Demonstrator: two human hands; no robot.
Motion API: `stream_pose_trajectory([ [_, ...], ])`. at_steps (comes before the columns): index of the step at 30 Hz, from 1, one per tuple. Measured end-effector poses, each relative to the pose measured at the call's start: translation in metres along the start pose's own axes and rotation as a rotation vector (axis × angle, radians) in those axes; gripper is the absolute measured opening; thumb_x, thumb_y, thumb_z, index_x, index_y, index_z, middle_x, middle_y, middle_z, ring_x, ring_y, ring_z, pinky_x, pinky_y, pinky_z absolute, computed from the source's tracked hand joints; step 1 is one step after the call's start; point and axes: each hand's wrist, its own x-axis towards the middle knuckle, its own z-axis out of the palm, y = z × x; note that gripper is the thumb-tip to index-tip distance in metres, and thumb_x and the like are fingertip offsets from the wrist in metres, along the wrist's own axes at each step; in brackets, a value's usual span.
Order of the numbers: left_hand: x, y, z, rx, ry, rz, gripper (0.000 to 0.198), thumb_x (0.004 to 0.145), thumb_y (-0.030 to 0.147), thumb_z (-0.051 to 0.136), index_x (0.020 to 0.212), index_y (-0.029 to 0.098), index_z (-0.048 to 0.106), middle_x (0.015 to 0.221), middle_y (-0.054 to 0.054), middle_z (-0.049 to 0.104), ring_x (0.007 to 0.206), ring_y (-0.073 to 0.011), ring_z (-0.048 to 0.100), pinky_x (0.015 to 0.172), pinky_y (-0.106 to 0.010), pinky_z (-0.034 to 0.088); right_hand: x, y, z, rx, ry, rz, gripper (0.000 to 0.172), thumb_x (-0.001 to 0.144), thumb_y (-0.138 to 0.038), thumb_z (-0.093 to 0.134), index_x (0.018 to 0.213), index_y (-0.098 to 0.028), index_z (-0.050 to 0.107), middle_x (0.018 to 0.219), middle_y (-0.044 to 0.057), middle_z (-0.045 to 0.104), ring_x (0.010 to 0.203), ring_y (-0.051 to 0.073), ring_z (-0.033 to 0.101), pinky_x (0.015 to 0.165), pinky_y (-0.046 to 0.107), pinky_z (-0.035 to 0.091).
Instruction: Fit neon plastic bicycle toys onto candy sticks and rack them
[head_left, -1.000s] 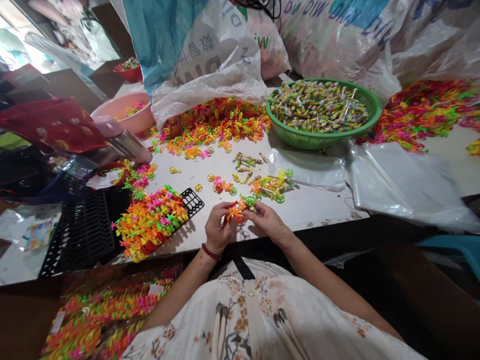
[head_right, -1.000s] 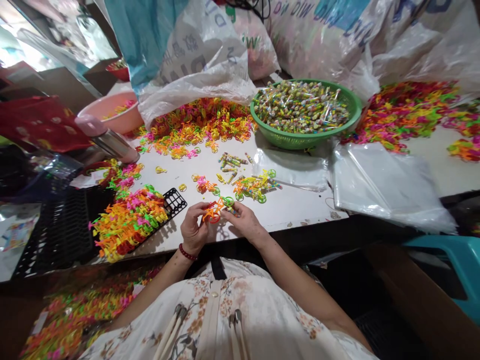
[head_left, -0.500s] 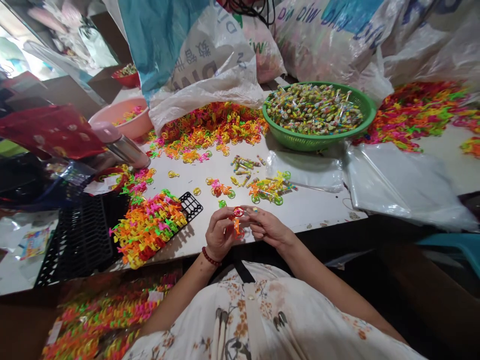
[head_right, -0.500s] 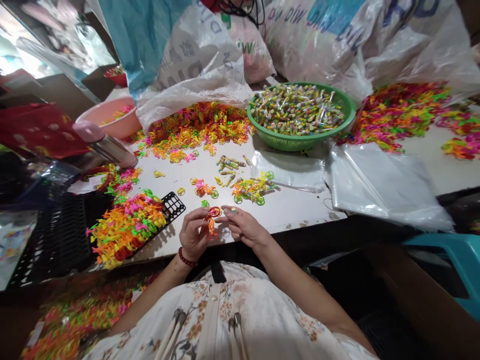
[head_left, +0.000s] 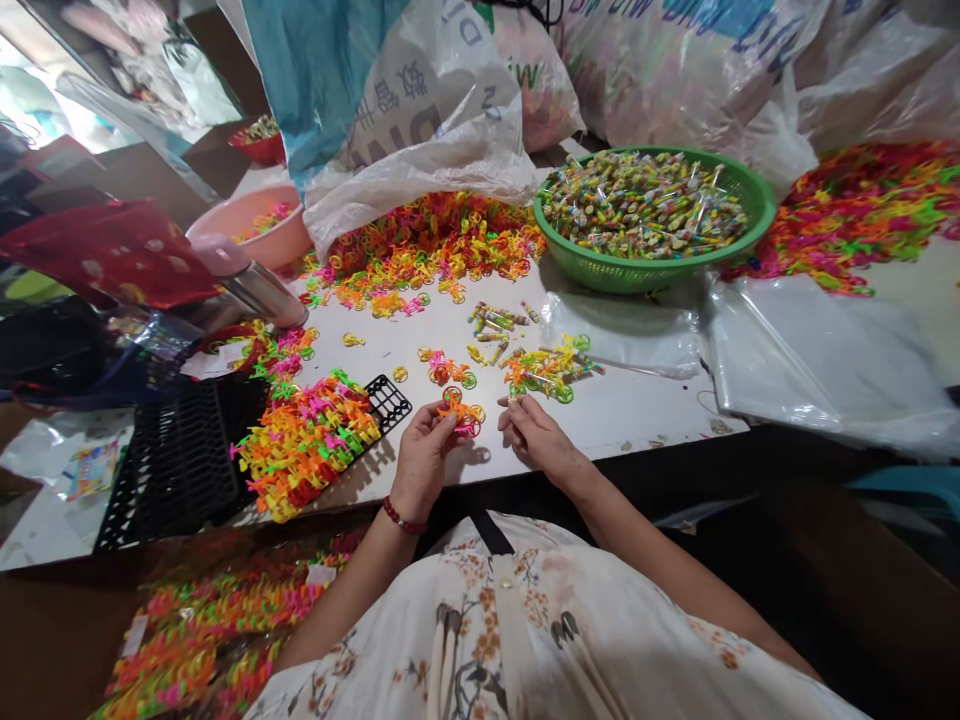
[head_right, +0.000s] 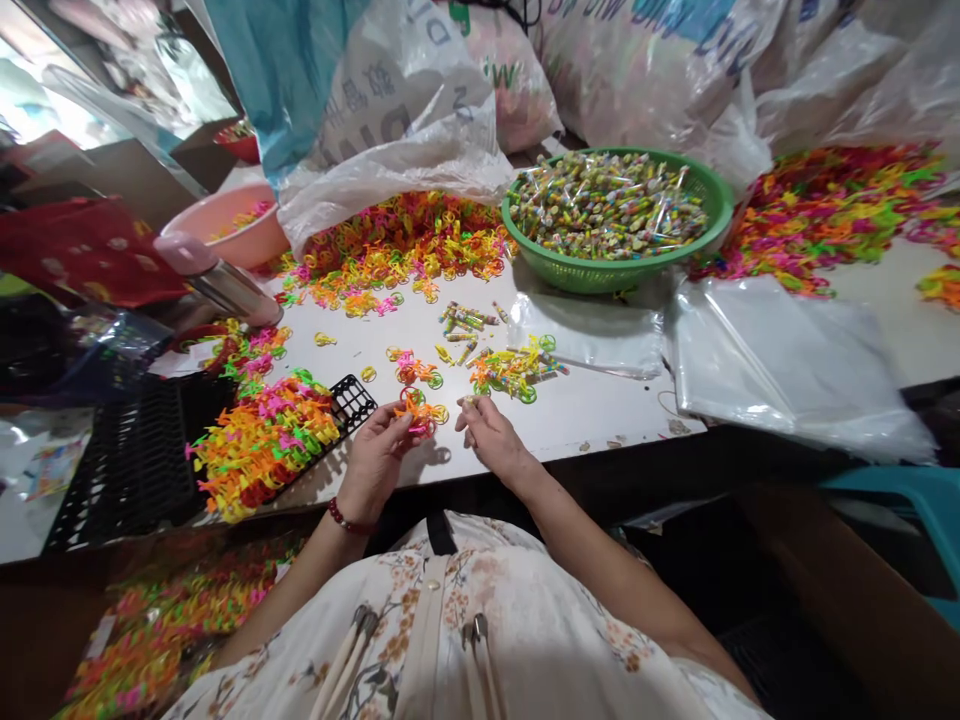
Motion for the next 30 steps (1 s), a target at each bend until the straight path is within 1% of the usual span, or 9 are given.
stream_pose_trajectory([
  [7, -0.002, 0.004, 0.005, -0.078, -0.015, -0.04, 0.044, 0.063, 0.031, 0.083, 0.095, 0.016, 0.057, 0.073, 0.003, 0.065, 0.058, -0.0077, 0.061, 0.054, -0.018, 0.047, -0.009, -0.014, 0.003, -0.177, -0.072, -0.146, 0.031, 0.088, -0.043, 0.056, 0.108, -0.021, 0.063, 0.086, 0.001, 0.066, 0.078, 0.014, 0.058, 0.072, 0.026, 0.047],
  [11, -0.004, 0.001, 0.009, -0.033, -0.035, 0.025, 0.039, 0.07, 0.038, 0.077, 0.094, 0.018, 0.054, 0.07, 0.005, 0.059, 0.054, -0.0067, 0.055, 0.051, -0.019, 0.045, -0.013, -0.013, 0.005, -0.205, -0.071, -0.142, 0.027, 0.087, -0.042, 0.059, 0.102, -0.02, 0.064, 0.087, 0.001, 0.067, 0.08, 0.015, 0.058, 0.071, 0.026, 0.046],
  [17, -0.006, -0.005, 0.005, 0.293, -0.058, 0.492, 0.019, 0.085, 0.027, 0.064, 0.1, 0.02, 0.054, 0.092, -0.001, 0.061, 0.083, -0.012, 0.062, 0.078, -0.026, 0.05, -0.015, -0.011, 0.011, 0.04, -0.094, 0.016, 0.034, 0.083, -0.052, 0.063, 0.097, -0.021, 0.061, 0.072, -0.004, 0.06, 0.055, 0.008, 0.048, 0.05, 0.021, 0.039],
  [20, -0.008, -0.003, -0.001, 0.532, -0.227, 0.744, 0.008, 0.087, 0.018, 0.058, 0.095, 0.021, 0.061, 0.099, -0.005, 0.065, 0.1, -0.018, 0.06, 0.094, -0.037, 0.047, -0.012, -0.012, 0.014, 0.265, -0.071, 0.128, 0.04, 0.075, -0.055, 0.07, 0.093, -0.023, 0.055, 0.074, -0.004, 0.062, 0.056, 0.009, 0.054, 0.054, 0.023, 0.047],
  [22, -0.01, -0.002, -0.003, 0.611, -0.364, 0.813, 0.01, 0.086, 0.016, 0.057, 0.091, 0.021, 0.064, 0.102, -0.006, 0.067, 0.109, -0.0212, 0.058, 0.102, -0.044, 0.042, -0.01, -0.013, 0.016, 0.378, -0.045, 0.139, 0.045, 0.068, -0.052, 0.077, 0.093, -0.023, 0.054, 0.078, -0.003, 0.065, 0.063, 0.011, 0.06, 0.061, 0.025, 0.052],
  [24, -0.012, -0.005, 0.0, 0.53, -0.36, 0.75, 0.013, 0.086, 0.019, 0.058, 0.095, 0.022, 0.065, 0.118, -0.008, 0.065, 0.119, -0.0228, 0.054, 0.106, -0.045, 0.039, -0.008, -0.012, 0.018, 0.43, -0.004, 0.12, 0.045, 0.065, -0.048, 0.08, 0.094, -0.023, 0.056, 0.079, -0.004, 0.066, 0.065, 0.011, 0.061, 0.064, 0.026, 0.053],
  [26, -0.014, -0.009, 0.006, 0.316, -0.209, 0.572, 0.021, 0.086, 0.024, 0.06, 0.106, 0.022, 0.064, 0.13, -0.009, 0.058, 0.122, -0.022, 0.052, 0.105, -0.042, 0.041, -0.005, -0.01, 0.019, 0.428, 0.031, 0.093, 0.043, 0.067, -0.045, 0.08, 0.095, -0.022, 0.057, 0.077, -0.004, 0.066, 0.064, 0.01, 0.061, 0.064, 0.025, 0.053],
  [28, -0.014, -0.014, 0.014, 0.101, -0.062, 0.337, 0.026, 0.084, 0.031, 0.064, 0.108, 0.02, 0.063, 0.126, -0.009, 0.06, 0.115, -0.0193, 0.057, 0.1, -0.036, 0.044, -0.004, -0.006, 0.02, 0.382, 0.035, 0.045, 0.039, 0.07, -0.044, 0.077, 0.096, -0.022, 0.059, 0.077, -0.003, 0.067, 0.066, 0.011, 0.062, 0.066, 0.025, 0.053],
  [30, -0.013, -0.016, 0.02, -0.039, -0.017, 0.14, 0.028, 0.079, 0.034, 0.071, 0.1, 0.017, 0.065, 0.109, -0.007, 0.067, 0.1, -0.016, 0.062, 0.093, -0.032, 0.046, -0.003, -0.001, 0.021, 0.284, 0.033, -0.037, 0.034, 0.074, -0.042, 0.075, 0.097, -0.021, 0.062, 0.083, -0.001, 0.069, 0.073, 0.012, 0.063, 0.07, 0.026, 0.053],
])
